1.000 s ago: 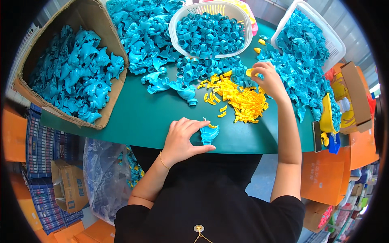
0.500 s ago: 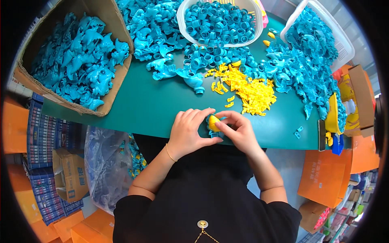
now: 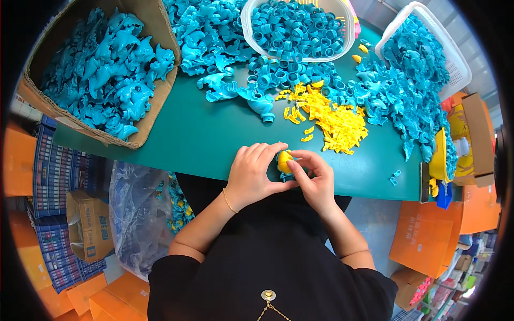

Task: Assembling small plastic toy figurines from component parts.

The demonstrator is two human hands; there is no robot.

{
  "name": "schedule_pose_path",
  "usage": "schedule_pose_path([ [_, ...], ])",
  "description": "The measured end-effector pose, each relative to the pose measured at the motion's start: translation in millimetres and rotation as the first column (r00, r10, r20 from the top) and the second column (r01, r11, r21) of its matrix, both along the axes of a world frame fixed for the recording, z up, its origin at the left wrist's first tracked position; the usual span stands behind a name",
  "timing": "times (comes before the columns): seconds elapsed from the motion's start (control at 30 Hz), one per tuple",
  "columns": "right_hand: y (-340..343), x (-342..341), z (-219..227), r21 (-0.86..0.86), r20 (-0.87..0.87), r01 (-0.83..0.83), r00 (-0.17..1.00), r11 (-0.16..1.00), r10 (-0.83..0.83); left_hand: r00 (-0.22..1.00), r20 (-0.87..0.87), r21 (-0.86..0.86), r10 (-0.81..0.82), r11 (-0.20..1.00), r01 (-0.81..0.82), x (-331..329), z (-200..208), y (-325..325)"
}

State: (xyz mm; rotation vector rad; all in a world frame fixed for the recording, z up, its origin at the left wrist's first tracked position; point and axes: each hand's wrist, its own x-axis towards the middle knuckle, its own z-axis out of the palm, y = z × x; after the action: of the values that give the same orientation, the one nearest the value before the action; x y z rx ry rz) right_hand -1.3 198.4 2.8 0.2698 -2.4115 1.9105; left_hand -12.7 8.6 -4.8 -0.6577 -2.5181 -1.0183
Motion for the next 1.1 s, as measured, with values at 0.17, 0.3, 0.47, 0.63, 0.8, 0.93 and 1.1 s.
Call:
schedule_pose_path([
  [0.17,-5.0,-0.7,-4.2,0.086,-0.143,0.029,0.99,0.996,-0.016,1.0,0.024,-0.003,0.001,1.0,-0.001,0.0,0.2,-0.3],
  [0.3,-9.5,-0.2,-4.3,0.061,-0.137,0.041,0.99,0.997,-0.032,1.0,0.023,0.005,0.004,1.0,-0.004,-0.2,-0.4,0.5],
  [0.47,-8.7,-3.3,7.4,-0.075,0.126,-0.014,0.992,0.997,0.024,1.0,-0.008,0.026,-0.002,1.0,0.002,-0.5,-0.6,0.7],
  [0.63,-6.8,-8.3,1.3,0.163,-0.184,-0.022,0.982,0.986,0.053,1.0,0.013,0.015,-0.006,1.0,0.006,-0.9,-1.8,1.0],
  [0.8,-1.3,-10.1,7.1,0.222,-0.136,-0.037,0.988,0.974,0.068,0.999,0.038,0.009,-0.026,1.0,0.026,-0.3,-1.1,0.6],
  [0.93,36.5,-29.4,5.3,0.289,-0.367,0.06,0.929,0.955,0.053,1.0,-0.02,-0.01,-0.014,1.0,0.014,0.9,2.6,-0.7],
  [1.1,159.8,-89.7,3.9,0.482,-0.497,0.46,0.845,0.746,-0.199,1.0,-0.026,-0.028,0.003,1.0,-0.003,1.6,5.6,-0.5],
])
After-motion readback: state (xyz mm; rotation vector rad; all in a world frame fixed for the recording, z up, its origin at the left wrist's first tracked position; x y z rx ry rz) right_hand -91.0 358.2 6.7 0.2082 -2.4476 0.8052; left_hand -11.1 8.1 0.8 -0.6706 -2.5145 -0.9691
